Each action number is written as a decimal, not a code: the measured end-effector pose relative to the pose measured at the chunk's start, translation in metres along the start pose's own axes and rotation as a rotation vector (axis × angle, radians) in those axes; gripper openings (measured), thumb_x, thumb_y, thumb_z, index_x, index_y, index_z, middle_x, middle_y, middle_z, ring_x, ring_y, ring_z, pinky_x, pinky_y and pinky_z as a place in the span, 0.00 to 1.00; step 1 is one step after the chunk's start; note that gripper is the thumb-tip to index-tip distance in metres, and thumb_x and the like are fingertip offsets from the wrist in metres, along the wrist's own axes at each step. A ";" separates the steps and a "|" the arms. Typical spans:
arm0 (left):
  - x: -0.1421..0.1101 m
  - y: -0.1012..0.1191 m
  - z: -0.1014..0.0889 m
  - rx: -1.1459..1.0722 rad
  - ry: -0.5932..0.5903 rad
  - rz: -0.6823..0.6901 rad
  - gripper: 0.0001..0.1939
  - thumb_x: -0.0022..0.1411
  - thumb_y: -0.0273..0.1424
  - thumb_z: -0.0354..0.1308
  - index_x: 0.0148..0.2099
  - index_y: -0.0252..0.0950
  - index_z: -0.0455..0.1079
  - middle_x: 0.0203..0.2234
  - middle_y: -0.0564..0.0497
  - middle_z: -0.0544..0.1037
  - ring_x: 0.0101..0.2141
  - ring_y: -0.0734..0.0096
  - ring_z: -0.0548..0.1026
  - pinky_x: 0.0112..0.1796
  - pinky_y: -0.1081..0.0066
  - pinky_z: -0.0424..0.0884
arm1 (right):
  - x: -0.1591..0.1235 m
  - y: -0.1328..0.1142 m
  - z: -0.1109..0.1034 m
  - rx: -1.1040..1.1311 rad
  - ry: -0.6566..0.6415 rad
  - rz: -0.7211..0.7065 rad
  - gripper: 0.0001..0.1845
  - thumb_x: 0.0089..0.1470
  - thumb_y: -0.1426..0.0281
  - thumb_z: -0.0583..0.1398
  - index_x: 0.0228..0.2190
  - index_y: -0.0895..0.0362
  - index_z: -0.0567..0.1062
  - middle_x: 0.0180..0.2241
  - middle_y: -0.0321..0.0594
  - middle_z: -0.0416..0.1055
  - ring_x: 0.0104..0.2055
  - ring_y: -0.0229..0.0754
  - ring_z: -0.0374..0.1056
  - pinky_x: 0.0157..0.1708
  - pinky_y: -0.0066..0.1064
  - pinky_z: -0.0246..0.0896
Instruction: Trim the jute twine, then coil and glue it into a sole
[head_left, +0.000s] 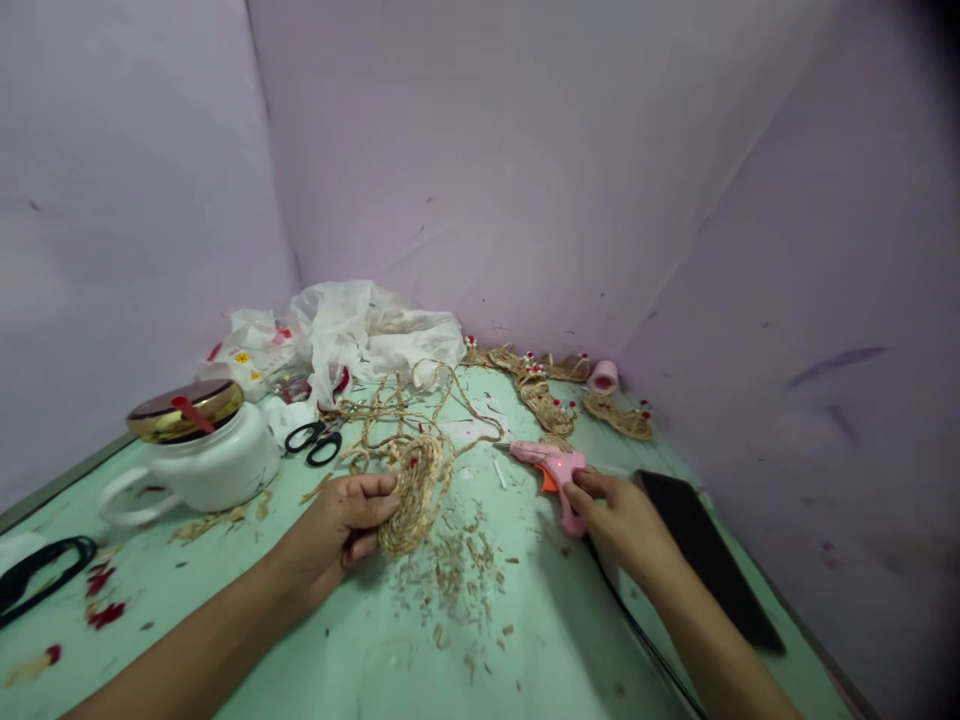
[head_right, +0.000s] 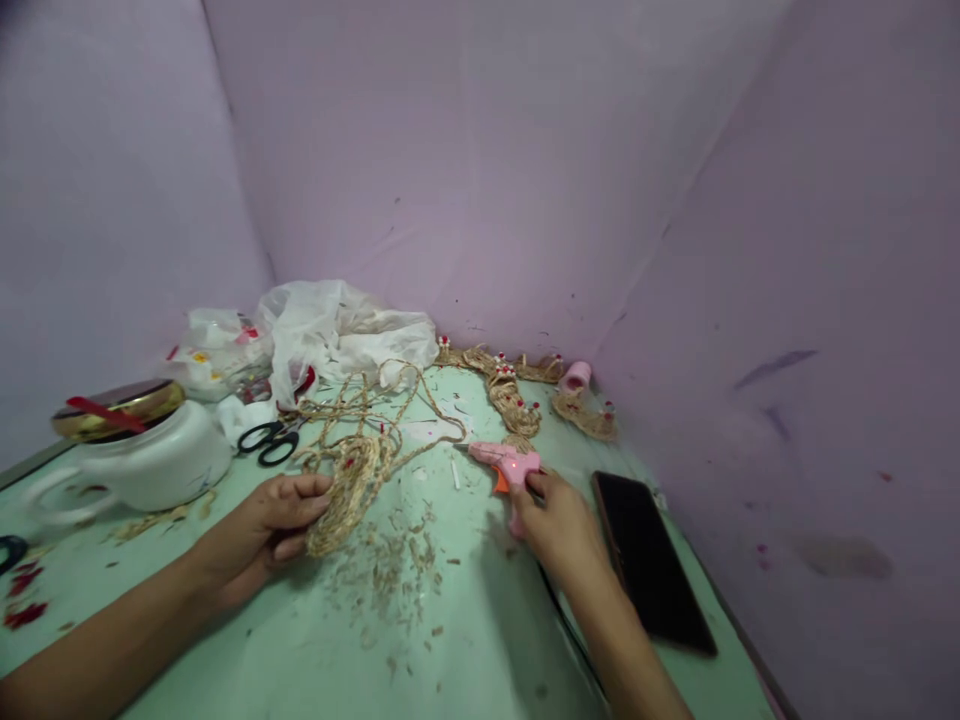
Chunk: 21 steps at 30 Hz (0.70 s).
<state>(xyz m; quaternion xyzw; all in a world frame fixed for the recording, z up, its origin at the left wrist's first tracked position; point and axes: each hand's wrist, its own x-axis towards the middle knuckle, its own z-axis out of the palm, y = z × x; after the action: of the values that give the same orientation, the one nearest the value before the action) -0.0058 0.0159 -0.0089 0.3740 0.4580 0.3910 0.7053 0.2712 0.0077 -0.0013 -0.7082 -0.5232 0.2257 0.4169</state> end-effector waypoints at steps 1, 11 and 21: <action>-0.001 -0.002 0.002 -0.002 -0.010 -0.007 0.16 0.39 0.35 0.65 0.29 0.31 0.65 0.13 0.62 0.57 0.10 0.90 0.48 0.13 0.80 0.38 | -0.007 -0.009 0.000 -0.001 0.013 -0.007 0.09 0.35 0.63 0.62 0.19 0.56 0.75 0.27 0.44 0.73 0.33 0.49 0.66 0.29 0.34 0.58; -0.018 -0.011 0.019 0.043 -0.150 -0.113 0.15 0.43 0.36 0.63 0.29 0.28 0.69 0.15 0.56 0.65 0.13 0.90 0.48 0.14 0.79 0.39 | -0.047 -0.045 0.053 0.852 -0.454 0.456 0.18 0.34 0.61 0.68 0.28 0.59 0.76 0.23 0.36 0.67 0.21 0.31 0.55 0.18 0.23 0.50; -0.017 -0.012 0.020 0.126 -0.147 -0.152 0.14 0.42 0.36 0.64 0.29 0.29 0.72 0.15 0.55 0.64 0.14 0.86 0.49 0.15 0.77 0.41 | -0.035 -0.031 0.057 0.961 -0.602 0.676 0.18 0.42 0.56 0.62 0.24 0.60 0.76 0.21 0.37 0.65 0.20 0.31 0.55 0.14 0.21 0.45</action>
<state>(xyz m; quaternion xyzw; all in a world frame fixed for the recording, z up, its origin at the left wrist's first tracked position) 0.0105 -0.0077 -0.0077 0.4092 0.4557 0.2784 0.7399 0.1987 -0.0012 -0.0116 -0.4744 -0.2065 0.7408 0.4284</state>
